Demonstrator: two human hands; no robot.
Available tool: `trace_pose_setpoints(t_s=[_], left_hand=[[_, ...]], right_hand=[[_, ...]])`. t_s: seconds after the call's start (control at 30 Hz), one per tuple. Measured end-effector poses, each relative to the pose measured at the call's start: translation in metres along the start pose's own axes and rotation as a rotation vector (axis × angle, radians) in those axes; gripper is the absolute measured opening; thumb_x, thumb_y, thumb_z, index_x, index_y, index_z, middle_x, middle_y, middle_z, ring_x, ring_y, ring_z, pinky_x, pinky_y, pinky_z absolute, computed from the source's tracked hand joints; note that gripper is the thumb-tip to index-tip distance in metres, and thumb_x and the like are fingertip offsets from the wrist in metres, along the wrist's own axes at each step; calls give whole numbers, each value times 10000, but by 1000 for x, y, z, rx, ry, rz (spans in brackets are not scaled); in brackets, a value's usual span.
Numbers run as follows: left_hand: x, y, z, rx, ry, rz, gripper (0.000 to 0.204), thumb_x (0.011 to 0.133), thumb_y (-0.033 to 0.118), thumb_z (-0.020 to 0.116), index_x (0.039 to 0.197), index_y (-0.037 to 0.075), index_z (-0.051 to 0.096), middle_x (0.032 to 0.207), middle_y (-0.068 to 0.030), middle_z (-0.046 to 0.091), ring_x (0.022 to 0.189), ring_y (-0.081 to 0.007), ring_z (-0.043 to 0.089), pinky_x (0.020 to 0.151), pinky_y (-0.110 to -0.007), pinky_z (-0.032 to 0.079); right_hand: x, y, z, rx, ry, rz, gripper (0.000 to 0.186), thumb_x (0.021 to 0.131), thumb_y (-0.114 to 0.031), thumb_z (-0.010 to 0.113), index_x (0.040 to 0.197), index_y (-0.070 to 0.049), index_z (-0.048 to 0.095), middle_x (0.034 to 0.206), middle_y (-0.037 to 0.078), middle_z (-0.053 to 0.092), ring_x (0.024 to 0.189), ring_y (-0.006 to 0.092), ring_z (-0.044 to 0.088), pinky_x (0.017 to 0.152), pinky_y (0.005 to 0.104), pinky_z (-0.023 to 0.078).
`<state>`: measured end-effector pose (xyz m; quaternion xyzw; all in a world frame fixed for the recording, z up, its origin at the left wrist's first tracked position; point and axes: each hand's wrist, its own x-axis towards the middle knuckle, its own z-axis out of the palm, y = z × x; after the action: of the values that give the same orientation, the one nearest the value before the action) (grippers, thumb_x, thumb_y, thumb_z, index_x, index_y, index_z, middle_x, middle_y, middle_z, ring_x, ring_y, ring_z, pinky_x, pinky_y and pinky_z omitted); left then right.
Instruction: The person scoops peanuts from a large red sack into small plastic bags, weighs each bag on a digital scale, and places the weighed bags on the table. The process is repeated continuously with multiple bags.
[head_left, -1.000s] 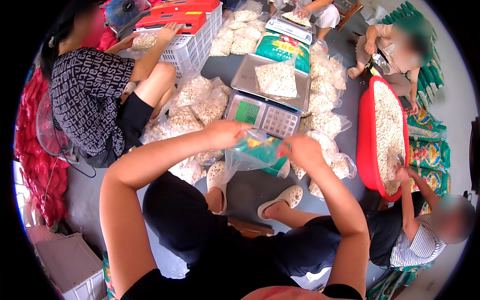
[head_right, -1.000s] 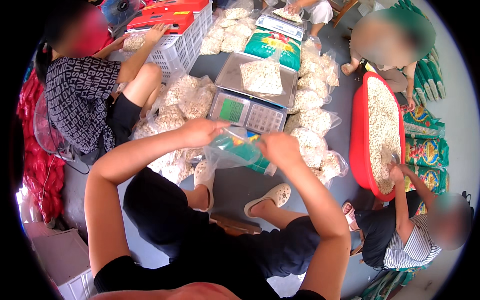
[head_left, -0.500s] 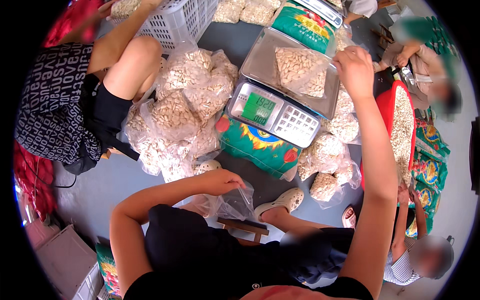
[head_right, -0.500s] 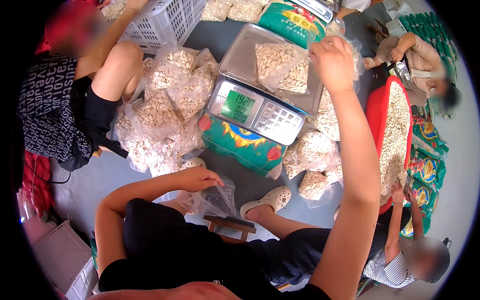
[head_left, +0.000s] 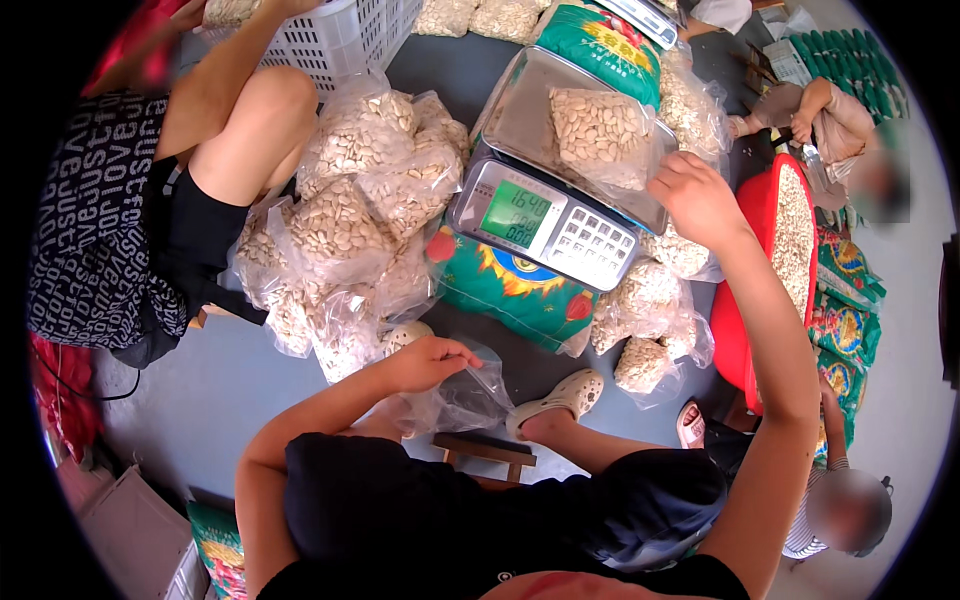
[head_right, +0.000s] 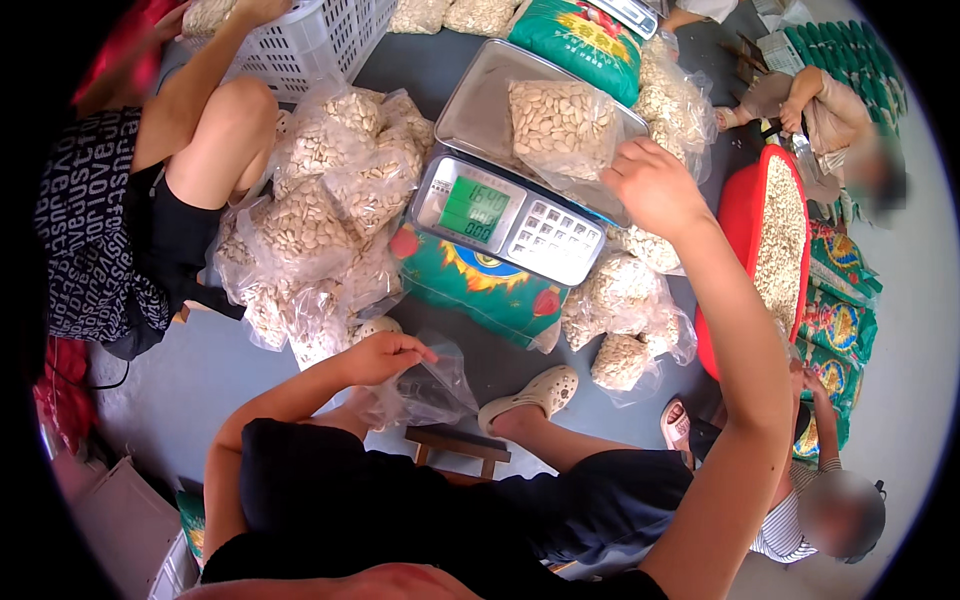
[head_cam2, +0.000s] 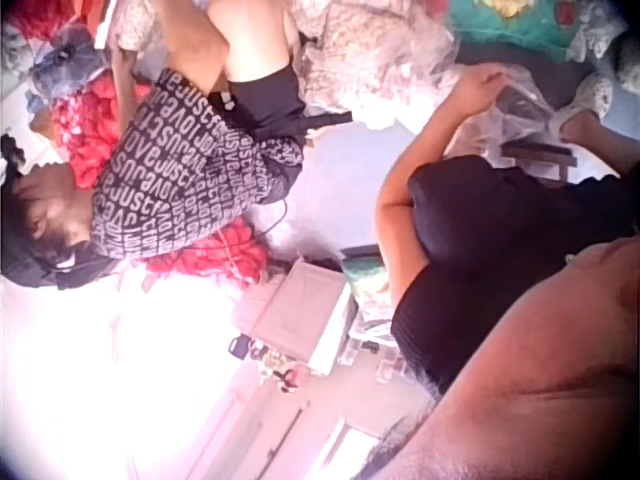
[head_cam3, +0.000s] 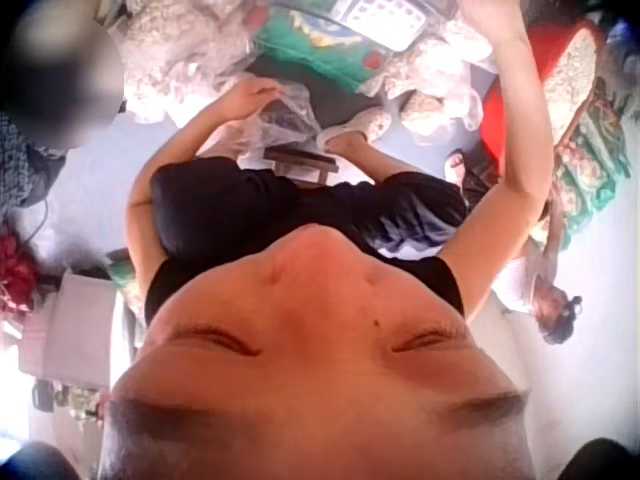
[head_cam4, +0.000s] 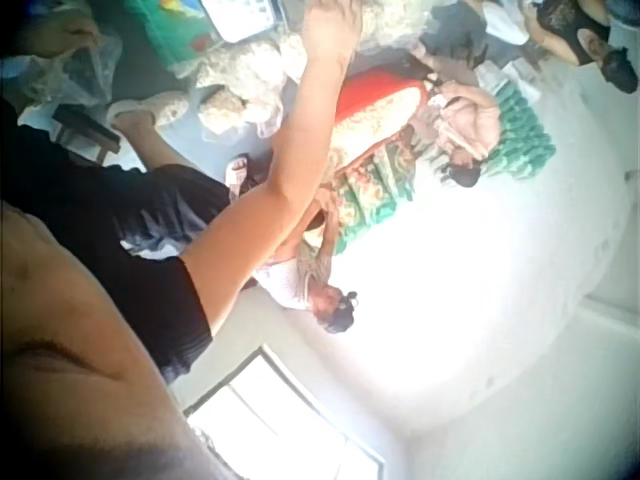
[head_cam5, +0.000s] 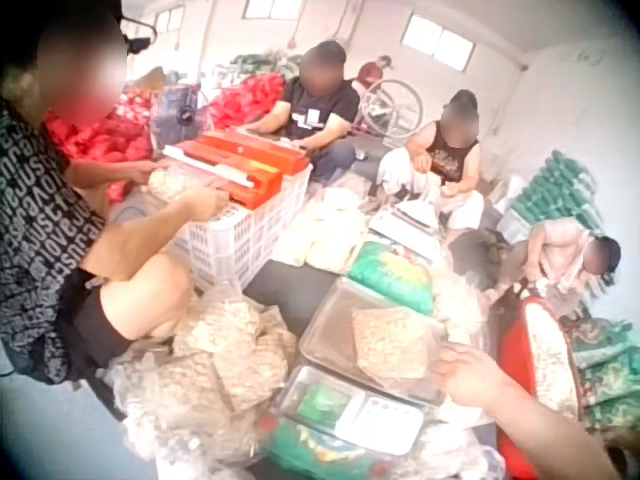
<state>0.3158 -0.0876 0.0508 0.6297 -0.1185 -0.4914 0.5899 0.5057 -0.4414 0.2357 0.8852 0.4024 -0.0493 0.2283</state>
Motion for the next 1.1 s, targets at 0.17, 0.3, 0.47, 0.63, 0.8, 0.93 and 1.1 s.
trace_pose_setpoints(t_s=[0.17,0.3,0.47,0.63,0.8,0.93,1.1], left_hand=[[2,-4,2,-8,-31,-10,232,911,131,479,1057,42,635,840,13,590,773,-53,490,709,-209,407],[8,-8,4,12,-77,33,237,913,143,474,1053,41,635,802,20,565,751,-46,477,689,-209,402],[10,-5,5,-63,-76,-18,245,914,171,471,1045,47,636,664,47,475,606,-37,423,543,-210,359],[11,1,4,-122,-83,-23,243,917,167,468,1057,54,631,635,67,443,540,-26,386,486,-207,322],[15,-15,7,-106,-64,-22,238,922,168,467,1057,62,631,634,74,445,513,-17,374,464,-201,311],[12,5,8,-164,-81,-95,232,924,169,467,1050,69,634,634,78,442,504,-17,372,457,-199,309],[12,15,8,-163,-81,-180,242,911,169,477,1062,76,641,674,69,502,554,-13,396,510,-188,343]], right_hand=[[57,-19,-24,-78,-406,470,208,825,-123,457,911,-82,641,949,81,642,893,257,629,795,359,485],[87,-5,-24,-75,-17,473,217,821,-97,463,952,-78,635,907,107,650,900,265,630,696,401,515],[103,2,-2,271,111,349,169,806,-74,509,933,-42,616,919,137,651,899,295,623,724,405,510],[93,-1,-2,512,-138,590,221,813,-139,554,968,18,562,930,213,632,888,304,633,709,403,506],[87,-1,-5,656,-581,720,291,819,-140,538,1045,42,518,928,265,620,866,362,638,694,437,504],[98,7,27,288,-201,777,320,856,-162,445,1052,40,598,1052,231,618,976,326,619,781,409,509],[129,0,45,408,-166,722,366,879,-279,427,987,2,636,1000,225,630,965,390,597,855,452,463]])
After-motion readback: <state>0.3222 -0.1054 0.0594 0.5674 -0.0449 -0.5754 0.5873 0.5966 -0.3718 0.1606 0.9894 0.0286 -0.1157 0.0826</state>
